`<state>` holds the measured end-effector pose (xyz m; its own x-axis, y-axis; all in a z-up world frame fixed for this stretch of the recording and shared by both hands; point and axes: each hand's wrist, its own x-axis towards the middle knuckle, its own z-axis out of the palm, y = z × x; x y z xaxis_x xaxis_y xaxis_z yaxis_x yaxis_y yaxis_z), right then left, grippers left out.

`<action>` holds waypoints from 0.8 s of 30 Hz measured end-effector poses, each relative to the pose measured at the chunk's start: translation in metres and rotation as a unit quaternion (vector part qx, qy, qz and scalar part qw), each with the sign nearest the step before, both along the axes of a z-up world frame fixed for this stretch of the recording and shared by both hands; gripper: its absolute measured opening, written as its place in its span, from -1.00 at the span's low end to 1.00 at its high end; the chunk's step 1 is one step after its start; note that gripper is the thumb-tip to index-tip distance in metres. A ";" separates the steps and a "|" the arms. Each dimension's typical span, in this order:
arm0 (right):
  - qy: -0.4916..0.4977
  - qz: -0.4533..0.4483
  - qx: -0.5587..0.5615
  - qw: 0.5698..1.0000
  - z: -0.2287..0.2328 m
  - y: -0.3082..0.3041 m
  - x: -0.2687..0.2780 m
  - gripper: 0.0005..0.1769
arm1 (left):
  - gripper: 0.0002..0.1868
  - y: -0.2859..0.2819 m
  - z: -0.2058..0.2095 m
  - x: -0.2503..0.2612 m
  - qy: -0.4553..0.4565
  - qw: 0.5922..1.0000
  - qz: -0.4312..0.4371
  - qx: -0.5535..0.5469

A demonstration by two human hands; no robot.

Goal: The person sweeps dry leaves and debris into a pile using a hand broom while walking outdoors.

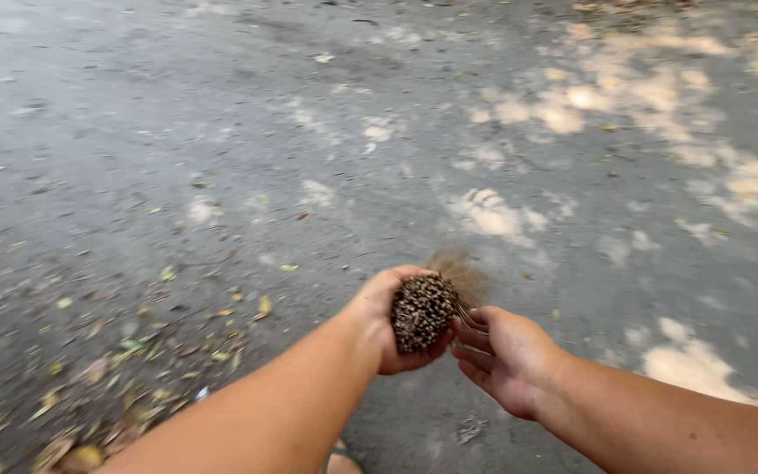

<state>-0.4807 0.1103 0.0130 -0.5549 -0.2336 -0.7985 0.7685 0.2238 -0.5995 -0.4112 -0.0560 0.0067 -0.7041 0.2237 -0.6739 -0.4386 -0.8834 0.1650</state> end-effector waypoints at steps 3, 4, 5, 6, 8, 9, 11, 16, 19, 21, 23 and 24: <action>0.003 -0.006 -0.002 1.000 0.006 -0.003 -0.004 -0.55 | -0.69 0.007 -0.024 -0.011 0.017 0.997 0.001 0.069; 0.004 -0.001 -0.004 1.000 0.007 -0.011 -0.005 -0.55 | -0.69 0.001 -0.030 -0.010 0.005 0.995 0.030 0.096; 0.002 -0.012 0.027 1.000 0.009 -0.017 -0.004 -0.57 | -0.69 -0.009 -0.035 -0.003 0.007 0.995 0.035 0.094; -0.005 -0.019 0.057 0.998 0.008 -0.025 -0.001 -0.59 | -0.64 -0.024 -0.041 0.015 -0.068 0.990 0.107 0.068; -0.004 0.005 0.055 0.998 0.008 -0.046 -0.006 -0.59 | -0.48 -0.068 -0.048 0.057 -0.163 0.958 0.227 0.071; 0.000 0.020 0.055 0.998 0.007 -0.056 -0.007 -0.59 | -0.38 -0.095 -0.049 0.084 -0.180 0.939 0.275 0.098; -0.007 0.055 0.034 0.998 0.005 -0.083 -0.006 -0.58 | -0.38 -0.150 -0.044 0.137 -0.179 0.919 0.347 0.055; 0.003 0.120 0.001 0.993 0.002 -0.139 -0.008 -0.57 | -0.63 -0.220 -0.018 0.197 -0.210 0.903 0.351 -0.130; 0.000 0.136 0.006 0.991 0.008 -0.161 -0.011 -0.57 | -0.68 -0.215 -0.009 0.171 -0.320 0.846 0.342 -0.256; 0.007 0.153 0.016 0.988 0.011 -0.170 -0.017 -0.56 | -0.76 -0.204 -0.005 0.142 -0.248 0.874 0.325 -0.262; 0.012 0.160 0.016 0.987 0.013 -0.177 -0.027 -0.56 | -0.78 -0.190 -0.002 0.114 -0.212 0.895 0.286 -0.268; 0.017 0.162 0.014 0.987 0.013 -0.182 -0.034 -0.56 | -0.78 -0.183 0.000 0.098 -0.170 0.910 0.295 -0.236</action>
